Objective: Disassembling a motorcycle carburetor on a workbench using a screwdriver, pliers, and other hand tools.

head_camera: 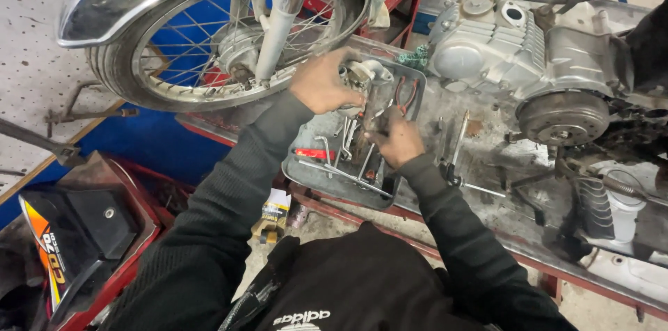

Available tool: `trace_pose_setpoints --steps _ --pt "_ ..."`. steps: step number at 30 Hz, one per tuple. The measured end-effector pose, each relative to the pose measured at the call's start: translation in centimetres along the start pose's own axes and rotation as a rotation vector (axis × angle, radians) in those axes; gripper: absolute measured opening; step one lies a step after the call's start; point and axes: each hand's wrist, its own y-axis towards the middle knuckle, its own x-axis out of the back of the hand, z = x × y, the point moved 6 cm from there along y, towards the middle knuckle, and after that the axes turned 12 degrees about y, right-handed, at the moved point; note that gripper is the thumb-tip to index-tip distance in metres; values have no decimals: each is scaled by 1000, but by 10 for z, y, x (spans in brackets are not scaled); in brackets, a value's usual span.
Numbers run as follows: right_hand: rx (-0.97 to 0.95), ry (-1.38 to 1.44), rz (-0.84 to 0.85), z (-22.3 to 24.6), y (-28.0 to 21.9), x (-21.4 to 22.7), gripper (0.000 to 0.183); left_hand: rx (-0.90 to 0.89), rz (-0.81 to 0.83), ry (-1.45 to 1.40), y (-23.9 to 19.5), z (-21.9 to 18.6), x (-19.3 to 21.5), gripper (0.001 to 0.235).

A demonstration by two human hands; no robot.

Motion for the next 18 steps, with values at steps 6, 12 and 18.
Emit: trace_pose_setpoints --steps 6,12,18 --pt "143 133 11 -26 12 -11 32 14 16 -43 -8 3 7 87" --pt "99 69 92 -48 7 -17 28 38 22 10 -4 15 -4 82" --pt "214 145 -12 2 -5 -3 48 79 40 24 -3 11 -9 80"
